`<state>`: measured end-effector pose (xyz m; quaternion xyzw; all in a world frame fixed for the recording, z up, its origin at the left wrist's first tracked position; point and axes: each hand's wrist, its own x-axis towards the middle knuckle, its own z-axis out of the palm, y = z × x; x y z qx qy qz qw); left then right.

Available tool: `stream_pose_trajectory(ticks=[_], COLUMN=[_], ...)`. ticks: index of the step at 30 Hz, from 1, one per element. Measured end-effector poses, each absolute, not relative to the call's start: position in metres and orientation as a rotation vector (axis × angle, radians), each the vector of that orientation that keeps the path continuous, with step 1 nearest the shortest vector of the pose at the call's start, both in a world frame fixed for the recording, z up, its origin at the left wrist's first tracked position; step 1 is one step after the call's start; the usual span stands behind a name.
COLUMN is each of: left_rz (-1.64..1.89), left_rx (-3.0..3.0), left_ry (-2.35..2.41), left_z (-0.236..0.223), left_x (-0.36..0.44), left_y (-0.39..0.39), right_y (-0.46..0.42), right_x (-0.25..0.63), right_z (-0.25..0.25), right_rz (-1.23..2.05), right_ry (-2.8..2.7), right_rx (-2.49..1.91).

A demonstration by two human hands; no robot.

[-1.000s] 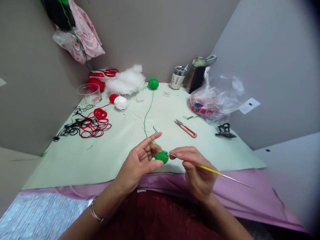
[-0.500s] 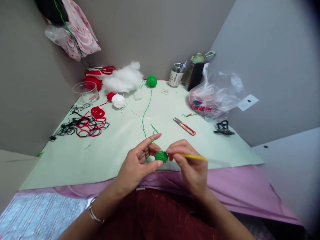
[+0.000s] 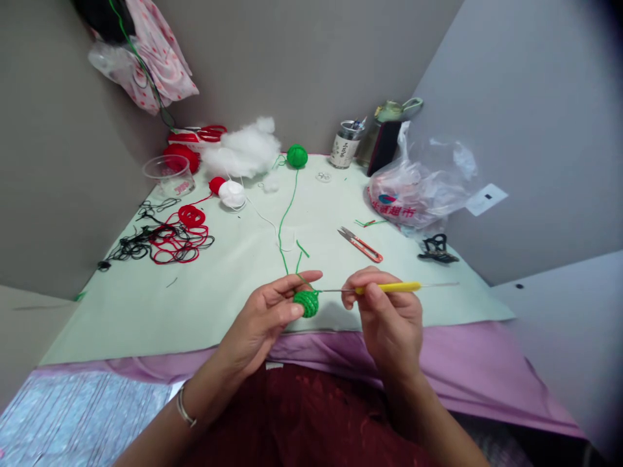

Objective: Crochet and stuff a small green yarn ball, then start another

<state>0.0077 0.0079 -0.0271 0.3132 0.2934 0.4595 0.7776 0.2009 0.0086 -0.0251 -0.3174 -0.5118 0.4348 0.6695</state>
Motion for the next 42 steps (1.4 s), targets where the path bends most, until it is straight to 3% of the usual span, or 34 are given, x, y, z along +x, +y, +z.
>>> stream_pose_trajectory(ticks=[5,11,18,28,37,42], left_rz=[1.005,1.029,1.072,1.077,1.035,0.996], left_rx=[0.840,1.000,1.343,1.585,1.763,1.728], left_ry=[0.649,0.800,0.942,0.952,0.973,0.994], left_z=[-0.031,-0.032,-0.021,-0.021,-0.026,-0.031], left_x=[0.010,0.014,0.013,0.012,0.006,0.006], left_y=[0.006,0.003,0.002,0.004,0.006,0.009], right_y=[0.008,0.004,0.012,0.019,0.018,0.015], right_x=[0.198,0.193,0.202,0.223,0.231,0.227], right_z=[-0.027,-0.035,-0.037,-0.028,-0.011,-0.007], right_rz=[1.180,0.881,1.261,1.344,1.081,0.742], right_ry=[-1.162,-1.461,-1.214,-1.418,-1.822,-2.117], right_rx=[-0.668,-0.789,-0.637,-0.615,-0.732,-0.720])
